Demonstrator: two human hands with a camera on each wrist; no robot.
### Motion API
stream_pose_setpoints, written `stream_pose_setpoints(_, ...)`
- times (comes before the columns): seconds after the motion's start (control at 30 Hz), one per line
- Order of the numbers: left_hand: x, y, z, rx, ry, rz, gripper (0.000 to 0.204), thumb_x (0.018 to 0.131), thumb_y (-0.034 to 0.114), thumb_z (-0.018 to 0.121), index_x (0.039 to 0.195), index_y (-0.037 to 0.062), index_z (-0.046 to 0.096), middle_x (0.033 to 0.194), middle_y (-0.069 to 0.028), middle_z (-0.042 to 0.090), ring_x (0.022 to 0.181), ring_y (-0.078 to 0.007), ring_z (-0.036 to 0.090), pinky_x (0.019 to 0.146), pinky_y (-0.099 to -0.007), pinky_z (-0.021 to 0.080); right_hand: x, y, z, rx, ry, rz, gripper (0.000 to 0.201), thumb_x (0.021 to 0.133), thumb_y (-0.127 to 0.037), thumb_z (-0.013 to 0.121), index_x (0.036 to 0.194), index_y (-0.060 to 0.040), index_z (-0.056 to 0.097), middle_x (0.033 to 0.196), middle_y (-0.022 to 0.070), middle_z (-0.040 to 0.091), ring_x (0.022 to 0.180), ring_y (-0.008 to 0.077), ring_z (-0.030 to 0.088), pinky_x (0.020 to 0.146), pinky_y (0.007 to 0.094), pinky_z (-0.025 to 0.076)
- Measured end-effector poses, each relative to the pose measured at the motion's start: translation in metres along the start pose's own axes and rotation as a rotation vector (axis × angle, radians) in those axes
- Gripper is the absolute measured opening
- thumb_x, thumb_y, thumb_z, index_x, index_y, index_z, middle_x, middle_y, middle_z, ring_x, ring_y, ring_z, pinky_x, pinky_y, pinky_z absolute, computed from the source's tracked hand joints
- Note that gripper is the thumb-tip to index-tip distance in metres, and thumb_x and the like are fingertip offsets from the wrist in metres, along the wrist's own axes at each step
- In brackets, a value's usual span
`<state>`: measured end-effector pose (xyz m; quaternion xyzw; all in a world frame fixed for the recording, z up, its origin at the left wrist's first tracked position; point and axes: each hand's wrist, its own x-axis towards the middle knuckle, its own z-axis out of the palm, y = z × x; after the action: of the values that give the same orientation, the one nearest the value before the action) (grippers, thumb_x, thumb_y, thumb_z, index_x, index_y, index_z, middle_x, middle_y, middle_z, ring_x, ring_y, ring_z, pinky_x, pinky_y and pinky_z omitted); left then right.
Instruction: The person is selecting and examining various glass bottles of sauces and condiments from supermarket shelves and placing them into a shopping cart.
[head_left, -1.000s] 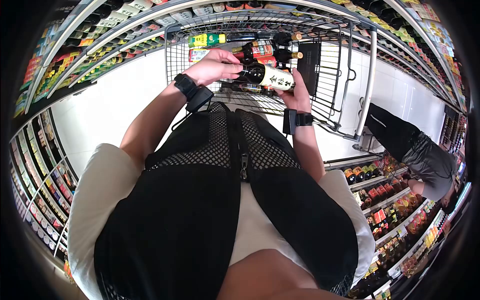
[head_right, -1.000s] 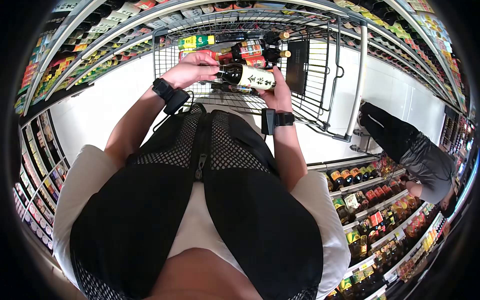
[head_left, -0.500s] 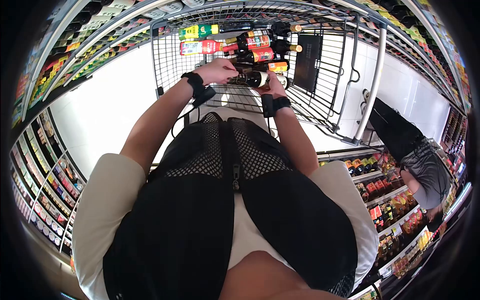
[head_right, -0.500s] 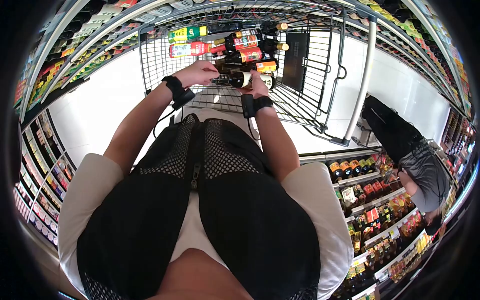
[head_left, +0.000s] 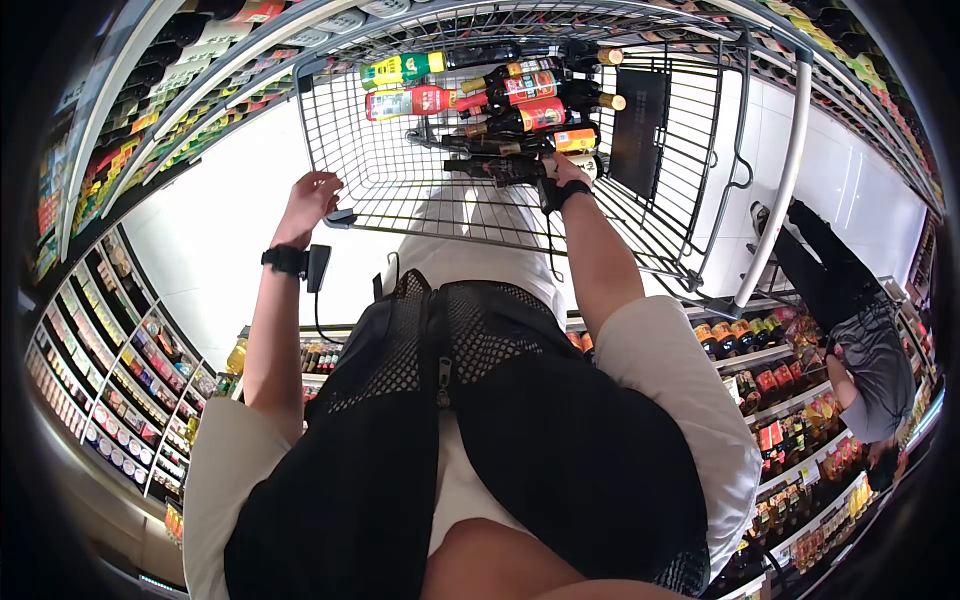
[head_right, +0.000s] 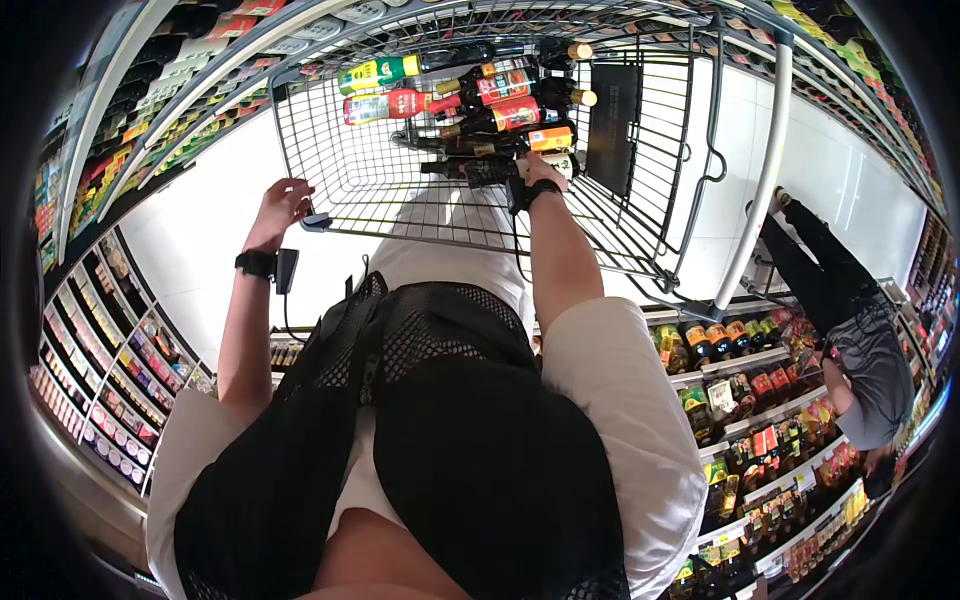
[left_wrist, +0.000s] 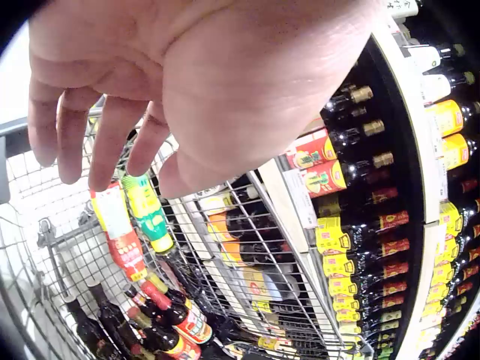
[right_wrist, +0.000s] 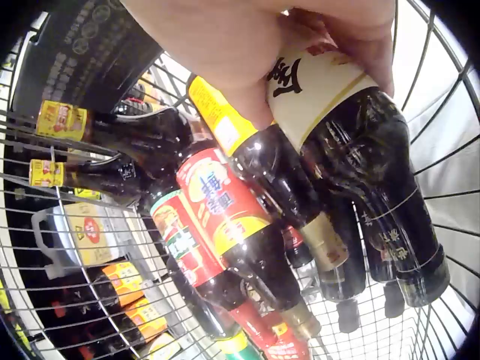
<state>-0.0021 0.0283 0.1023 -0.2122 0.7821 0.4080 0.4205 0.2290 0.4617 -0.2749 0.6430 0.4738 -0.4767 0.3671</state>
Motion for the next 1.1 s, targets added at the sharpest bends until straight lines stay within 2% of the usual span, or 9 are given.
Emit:
stream_pose_setpoints(0.07,0.0,-0.012,-0.005,0.077,0.005,-0.048,0.038,0.094,0.023,0.068,0.12,-0.0043,0.063,0.093,-0.0066,0.067,0.079,-0.0109,0.058,0.067,-0.0263,0.046,0.017,0.004,0.004,-0.229,-0.005,-0.071,0.102,0.074,-0.072,0.073,0.141,0.0033,0.053,0.136,0.0067,0.064,0.112,0.0148,0.065,0.099,0.0256,0.048)
stream_pose_setpoints(0.2,0.012,-0.055,0.001,0.403,0.063,0.071,0.059,0.085,0.026,0.077,0.131,-0.0079,0.058,0.108,-0.018,0.068,0.103,-0.0276,0.063,0.092,-0.0378,0.049,-0.023,-0.002,0.007,0.226,0.04,-0.027,0.093,0.083,-0.069,0.067,0.141,0.0018,0.052,0.128,0.0083,0.067,0.108,0.0173,0.066,0.096,0.0302,0.051)
stream_pose_setpoints(0.33,0.014,-0.081,0.014,0.712,0.036,0.064,0.092,0.078,0.032,0.084,0.152,0.0039,0.038,0.151,-0.0332,0.036,0.138,-0.045,0.042,0.113,-0.0455,0.043,0.013,0.006,0.015,0.388,0.024,0.008,0.075,0.089,-0.056,0.071,0.138,-0.002,0.055,0.115,0.0089,0.071,0.094,0.0203,0.069,0.083,0.0314,0.054)
stream_pose_setpoints(0.5,0.022,-0.112,0.025,0.782,-0.101,0.178,0.078,0.082,0.029,0.08,0.149,0.0092,0.046,0.147,-0.0208,0.053,0.138,-0.0344,0.05,0.114,-0.0729,0.021,-0.036,-0.001,0.022,0.492,0.186,-0.002,0.066,0.087,-0.053,0.077,0.125,-0.0008,0.066,0.105,0.0093,0.073,0.08,0.0202,0.07,0.07,0.0351,0.057)
stream_pose_setpoints(0.57,0.019,-0.103,0.026,0.74,-0.124,0.107,0.074,0.083,0.027,0.08,0.147,0.009,0.048,0.138,-0.019,0.061,0.127,-0.0335,0.059,0.114,-0.0735,0.019,-0.029,0.004,0.033,0.678,0.275,-0.129,0.064,0.087,-0.052,0.078,0.126,-0.0014,0.066,0.106,0.0087,0.074,0.083,0.0209,0.071,0.072,0.0366,0.058)
stream_pose_setpoints(0.67,0.016,-0.1,0.027,0.737,-0.095,0.112,0.07,0.083,0.025,0.081,0.144,0.0083,0.052,0.128,-0.0181,0.067,0.12,-0.0329,0.064,0.115,-0.0723,0.018,-0.039,-0.004,0.027,0.824,0.148,0.113,0.066,0.086,-0.044,0.082,0.131,0.0005,0.062,0.111,0.0094,0.072,0.091,0.023,0.071,0.079,0.0391,0.058)
stream_pose_setpoints(0.9,0.013,-0.098,0.033,0.706,-0.034,0.105,0.064,0.08,0.019,0.084,0.138,0.0063,0.057,0.121,-0.0178,0.07,0.116,-0.0327,0.065,0.118,-0.0663,0.016,-0.023,-0.005,0.035,0.846,0.223,0.115,0.063,0.088,-0.037,0.081,0.135,-0.0006,0.059,0.119,0.0115,0.07,0.097,0.0243,0.07,0.088,0.0398,0.057)
stream_pose_setpoints(1.03,0.012,-0.098,0.032,0.692,-0.025,0.096,0.062,0.08,0.017,0.085,0.135,0.0058,0.059,0.122,-0.0182,0.07,0.116,-0.0331,0.066,0.118,-0.0651,0.014,0.048,0.022,0.034,0.961,-0.037,0.01,0.06,0.1,-0.043,0.062,0.146,-0.0081,0.049,0.137,0.0112,0.062,0.117,0.0242,0.063,0.097,0.0386,0.053)
stream_pose_setpoints(1.1,0.011,-0.099,0.032,0.69,-0.017,0.088,0.062,0.08,0.017,0.085,0.135,0.0059,0.059,0.122,-0.0186,0.07,0.117,-0.0334,0.065,0.119,-0.0665,0.011,0.049,0.022,0.029,0.857,-0.173,-0.095,0.046,0.106,-0.04,0.053,0.135,-0.0049,0.053,0.118,0.0103,0.069,0.101,0.0242,0.071,0.083,0.0398,0.06)
